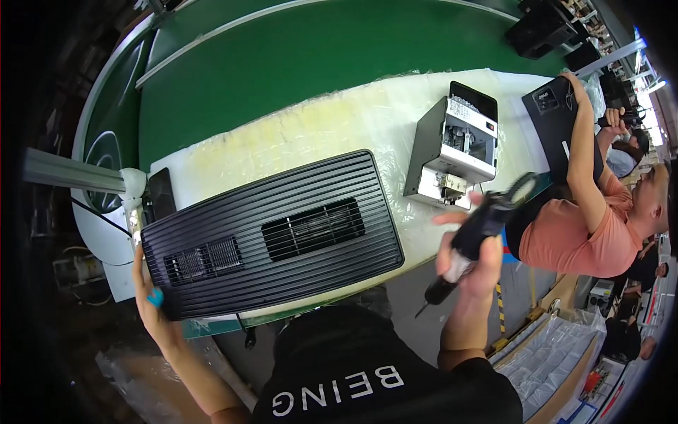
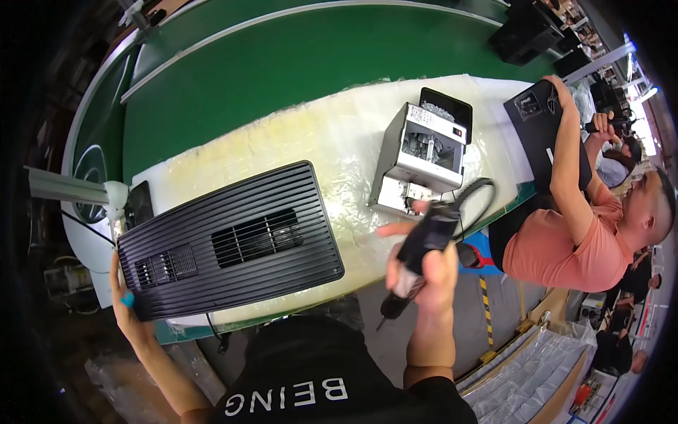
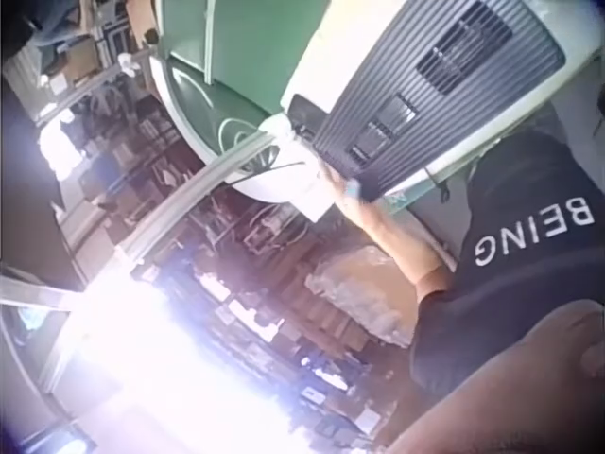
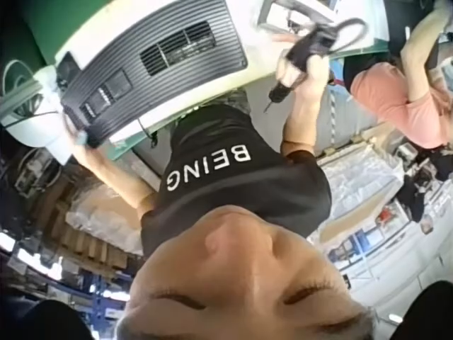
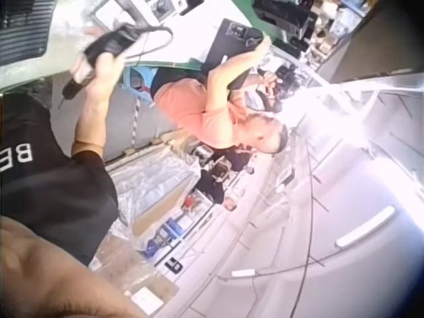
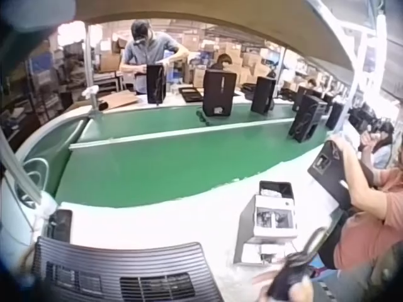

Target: Assembling the components of an electronic device housing using an electric screwdriver at a factory workbench.

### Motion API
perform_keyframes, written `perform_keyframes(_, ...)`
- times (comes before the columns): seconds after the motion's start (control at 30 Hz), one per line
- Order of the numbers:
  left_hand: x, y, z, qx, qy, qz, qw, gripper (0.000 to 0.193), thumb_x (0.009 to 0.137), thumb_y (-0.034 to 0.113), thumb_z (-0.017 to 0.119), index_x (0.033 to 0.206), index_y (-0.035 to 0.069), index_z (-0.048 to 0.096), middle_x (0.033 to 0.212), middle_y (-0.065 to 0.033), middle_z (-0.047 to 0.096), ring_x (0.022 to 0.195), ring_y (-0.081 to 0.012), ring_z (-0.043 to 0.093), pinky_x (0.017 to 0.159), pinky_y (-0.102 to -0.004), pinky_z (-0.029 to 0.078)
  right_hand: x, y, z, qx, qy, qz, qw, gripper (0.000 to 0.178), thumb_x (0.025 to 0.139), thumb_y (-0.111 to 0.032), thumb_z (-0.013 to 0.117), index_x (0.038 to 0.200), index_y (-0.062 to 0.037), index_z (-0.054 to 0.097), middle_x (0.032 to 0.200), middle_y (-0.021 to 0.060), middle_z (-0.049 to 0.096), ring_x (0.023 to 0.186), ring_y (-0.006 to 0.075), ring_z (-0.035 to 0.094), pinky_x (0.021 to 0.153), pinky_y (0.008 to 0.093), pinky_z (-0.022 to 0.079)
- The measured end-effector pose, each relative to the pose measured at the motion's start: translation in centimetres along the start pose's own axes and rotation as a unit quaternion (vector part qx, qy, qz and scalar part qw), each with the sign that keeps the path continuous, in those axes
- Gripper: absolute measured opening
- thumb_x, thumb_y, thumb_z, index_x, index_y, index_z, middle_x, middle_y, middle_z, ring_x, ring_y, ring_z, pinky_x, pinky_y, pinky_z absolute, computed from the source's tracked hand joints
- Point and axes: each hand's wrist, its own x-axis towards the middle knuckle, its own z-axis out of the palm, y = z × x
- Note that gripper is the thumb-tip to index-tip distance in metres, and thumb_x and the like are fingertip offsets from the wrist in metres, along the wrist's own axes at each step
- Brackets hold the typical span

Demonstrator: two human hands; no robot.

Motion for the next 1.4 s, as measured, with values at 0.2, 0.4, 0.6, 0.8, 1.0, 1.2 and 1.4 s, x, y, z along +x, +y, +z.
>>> perform_keyframes(0.2,5.0,0.2,-1.0,0.041,-0.004,-0.096,0.995,0.058,0.099,0.036,0.035,0.145,0.000,0.031,0.140,-0.0182,0.046,0.129,-0.0256,0.044,0.111,-0.0367,0.031,0.0,-0.4,0.1,-0.042,-0.039,0.117,0.991,0.082,0.085,-0.049,0.060,0.142,0.0013,0.028,0.130,0.0350,0.047,0.044,0.0181,0.057,0.038,0.0250,0.043)
perform_keyframes(0.4,5.6,-6.3,0.2,-0.124,0.094,-0.134,0.979,0.059,0.095,0.041,0.046,0.135,-0.002,0.044,0.130,-0.0203,0.054,0.119,-0.0240,0.053,0.107,-0.0383,0.037,-1.1,6.6,-1.7,0.037,-0.097,0.248,0.963,0.085,0.078,-0.059,0.064,0.129,0.0047,0.039,0.106,0.0220,0.062,0.046,0.0190,0.057,0.039,0.0282,0.045)
perform_keyframes(0.6,3.7,-3.2,5.1,0.010,0.092,-0.238,0.967,0.054,0.095,0.037,0.047,0.133,-0.002,0.046,0.122,-0.0192,0.057,0.111,-0.0234,0.057,0.100,-0.0371,0.042,-2.6,8.3,-2.1,0.045,-0.100,0.241,0.964,0.085,0.078,-0.059,0.065,0.130,0.0029,0.038,0.105,0.0209,0.061,0.049,0.0202,0.059,0.041,0.0284,0.045)
perform_keyframes(0.8,1.1,1.6,0.0,0.117,0.095,-0.328,0.933,0.050,0.094,0.033,0.048,0.130,-0.002,0.049,0.114,-0.0181,0.061,0.102,-0.0227,0.061,0.093,-0.0358,0.047,-2.1,4.6,-1.5,0.074,-0.154,0.157,0.973,0.096,0.079,-0.052,0.066,0.143,0.0054,0.024,0.138,0.0322,0.041,0.045,0.0210,0.058,0.039,0.0262,0.044)
perform_keyframes(1.0,-1.2,3.5,-1.6,0.206,0.046,-0.444,0.871,0.045,0.094,0.029,0.049,0.127,-0.002,0.051,0.106,-0.0170,0.065,0.094,-0.0220,0.064,0.086,-0.0345,0.052,-0.4,2.5,0.0,0.084,-0.148,0.130,0.977,0.100,0.077,-0.056,0.066,0.141,0.0086,0.023,0.130,0.0322,0.048,0.046,0.0202,0.060,0.038,0.0252,0.048)
perform_keyframes(1.2,-1.0,3.9,-2.8,0.201,0.001,-0.509,0.837,0.033,0.093,0.027,0.050,0.110,0.001,0.059,0.070,-0.0074,0.062,0.049,-0.0162,0.058,0.038,-0.0271,0.042,0.4,2.8,-0.7,0.112,-0.137,0.193,0.965,0.093,0.079,-0.052,0.065,0.141,0.0060,0.027,0.131,0.0323,0.046,0.049,0.0202,0.060,0.042,0.0268,0.050)
perform_keyframes(1.4,4.5,6.9,-2.8,0.522,0.009,-0.085,0.849,0.024,0.091,0.011,0.043,0.097,-0.001,0.062,0.080,-0.0118,0.065,0.076,-0.0181,0.063,0.070,-0.0291,0.049,0.6,0.0,-2.2,0.076,-0.102,0.005,0.992,0.077,0.088,-0.044,0.059,0.141,0.0023,0.029,0.117,0.0288,0.059,0.047,0.0179,0.056,0.040,0.0266,0.047)
